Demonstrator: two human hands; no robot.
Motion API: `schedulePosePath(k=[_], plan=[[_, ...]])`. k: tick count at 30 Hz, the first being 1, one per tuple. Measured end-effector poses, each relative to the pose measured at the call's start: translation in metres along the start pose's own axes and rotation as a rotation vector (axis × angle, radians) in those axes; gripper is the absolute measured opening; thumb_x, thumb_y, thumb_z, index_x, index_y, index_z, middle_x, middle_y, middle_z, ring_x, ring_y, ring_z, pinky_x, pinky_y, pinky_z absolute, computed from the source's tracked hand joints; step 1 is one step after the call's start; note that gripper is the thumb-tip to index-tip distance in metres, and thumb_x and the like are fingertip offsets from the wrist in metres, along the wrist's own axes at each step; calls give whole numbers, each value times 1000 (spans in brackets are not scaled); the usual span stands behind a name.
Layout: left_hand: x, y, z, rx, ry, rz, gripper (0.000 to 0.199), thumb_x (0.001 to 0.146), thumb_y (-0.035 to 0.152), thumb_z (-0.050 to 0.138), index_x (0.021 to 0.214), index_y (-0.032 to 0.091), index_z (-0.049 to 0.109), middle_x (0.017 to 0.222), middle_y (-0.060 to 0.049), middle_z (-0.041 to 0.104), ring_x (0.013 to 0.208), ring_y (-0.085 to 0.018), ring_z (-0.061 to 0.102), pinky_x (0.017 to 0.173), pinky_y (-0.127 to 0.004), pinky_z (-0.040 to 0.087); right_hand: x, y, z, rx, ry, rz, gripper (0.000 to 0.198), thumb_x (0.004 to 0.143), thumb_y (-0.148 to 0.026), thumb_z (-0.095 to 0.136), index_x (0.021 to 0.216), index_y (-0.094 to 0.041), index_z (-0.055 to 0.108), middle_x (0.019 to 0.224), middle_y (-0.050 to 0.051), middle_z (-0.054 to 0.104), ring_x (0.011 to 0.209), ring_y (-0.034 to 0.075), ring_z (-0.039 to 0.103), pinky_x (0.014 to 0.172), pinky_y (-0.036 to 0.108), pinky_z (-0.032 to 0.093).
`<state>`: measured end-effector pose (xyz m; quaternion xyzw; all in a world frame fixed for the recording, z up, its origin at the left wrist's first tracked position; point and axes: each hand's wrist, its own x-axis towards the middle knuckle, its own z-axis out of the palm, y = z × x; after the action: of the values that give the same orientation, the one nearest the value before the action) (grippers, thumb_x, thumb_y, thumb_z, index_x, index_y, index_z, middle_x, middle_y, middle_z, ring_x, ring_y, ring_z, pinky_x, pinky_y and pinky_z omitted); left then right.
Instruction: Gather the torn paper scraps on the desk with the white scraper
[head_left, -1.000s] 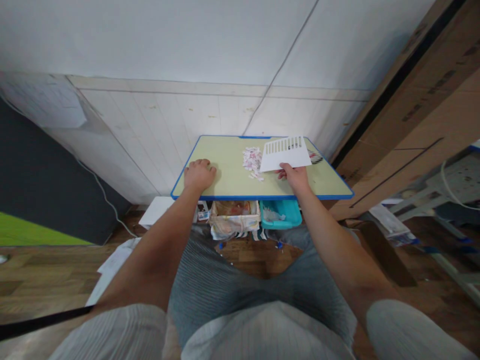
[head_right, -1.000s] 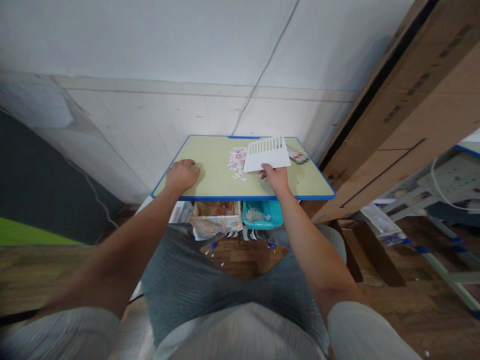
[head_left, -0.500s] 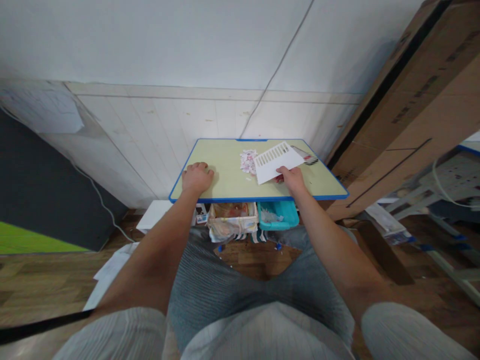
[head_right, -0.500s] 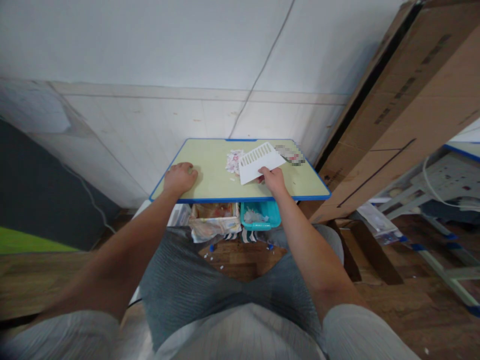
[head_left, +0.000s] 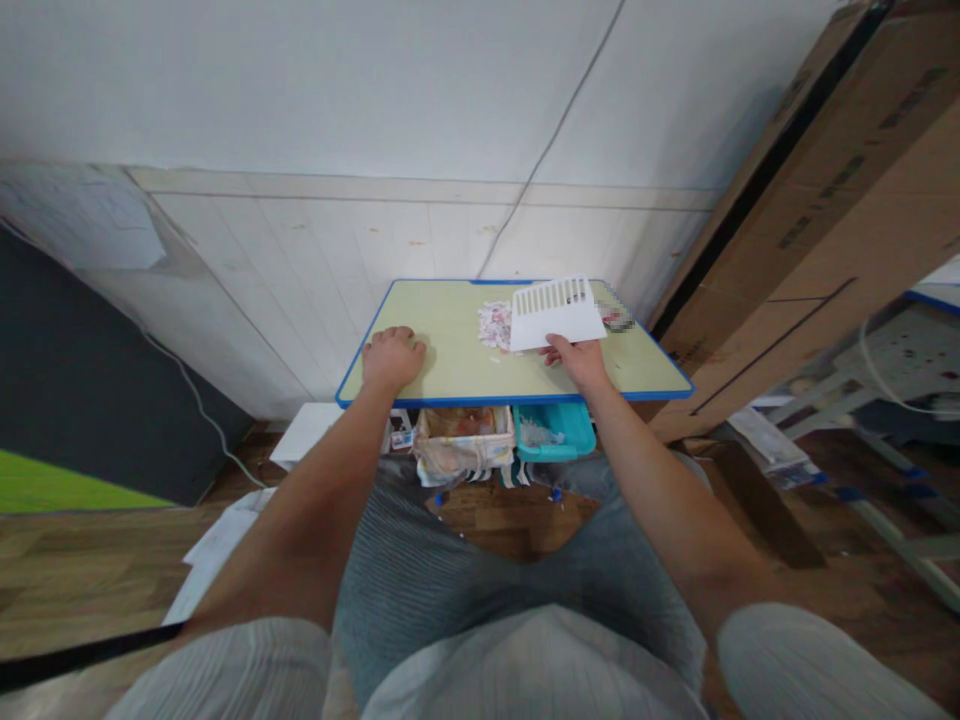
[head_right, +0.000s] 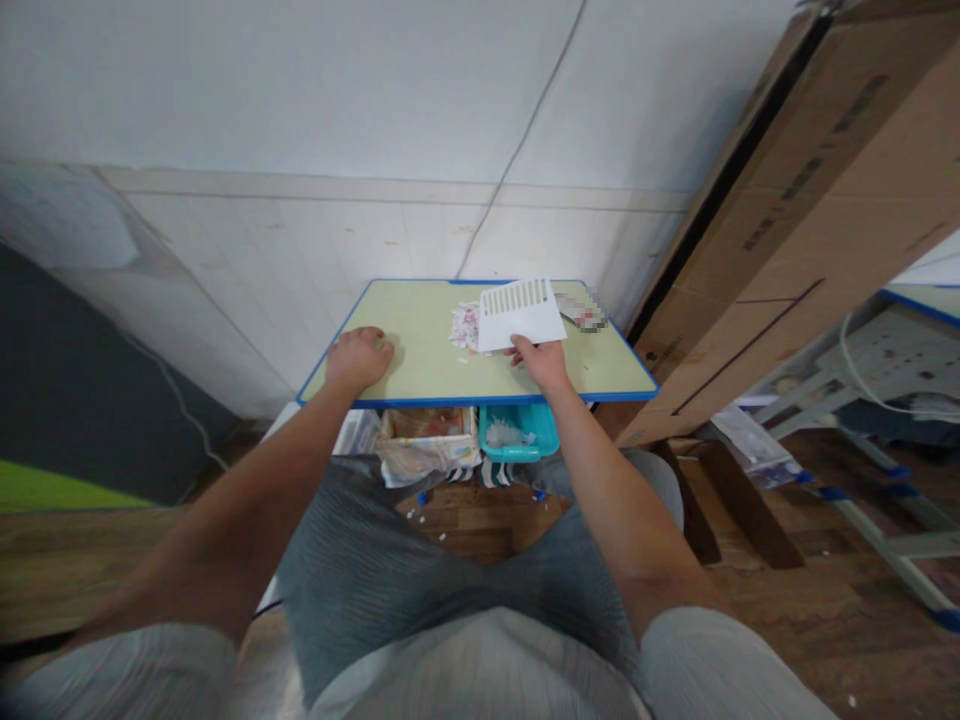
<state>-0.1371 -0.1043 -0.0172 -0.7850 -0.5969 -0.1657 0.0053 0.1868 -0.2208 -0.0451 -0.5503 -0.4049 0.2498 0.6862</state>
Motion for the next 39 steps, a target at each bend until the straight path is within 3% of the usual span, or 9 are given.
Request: schedulePosePath(k=[9, 18, 22, 31, 39], plan=[[1, -1, 1, 11, 1, 6, 55, 109, 41, 47, 151, 16, 74, 162, -22, 70, 150, -41, 61, 125, -56, 48, -4, -9, 0, -17, 7, 57, 13, 70, -27, 71, 81, -23, 65, 62, 0, 71, 47, 17, 61, 46, 29, 53], [1, -2, 3, 9, 7, 1, 55, 110, 42, 47, 150, 18, 75, 162, -21, 70, 151, -41, 61, 124, -55, 49, -10, -15, 2, -42, -159, 74, 38, 73, -45, 87, 98, -21, 71, 77, 6, 82, 54, 17, 65, 54, 30, 56], [2, -3, 5, 13, 14, 12, 55, 109, 42, 47, 149, 17, 75, 159, -21, 71, 149, -42, 62, 123, -55, 49, -12, -14, 1, -97, -221, 15, 36, 74, -48, 85, 95, -20, 74, 76, 6, 83, 51, 17, 63, 53, 30, 55], [2, -3, 4, 4, 15, 1, 54, 108, 42, 47, 148, 20, 76, 160, -20, 71, 149, -41, 61, 123, -55, 49, -3, -5, -3, -105, 46, 70, 8, 68, -31, 67, 68, -26, 60, 53, -2, 62, 45, 18, 55, 43, 29, 46], [2, -2, 3, 12, 10, 6, 55, 109, 42, 47, 150, 18, 75, 162, -21, 70, 151, -42, 61, 123, -56, 49, -6, -8, -2, -72, -2, 59, 10, 68, -34, 70, 68, -25, 65, 52, 1, 65, 45, 18, 56, 44, 29, 47]])
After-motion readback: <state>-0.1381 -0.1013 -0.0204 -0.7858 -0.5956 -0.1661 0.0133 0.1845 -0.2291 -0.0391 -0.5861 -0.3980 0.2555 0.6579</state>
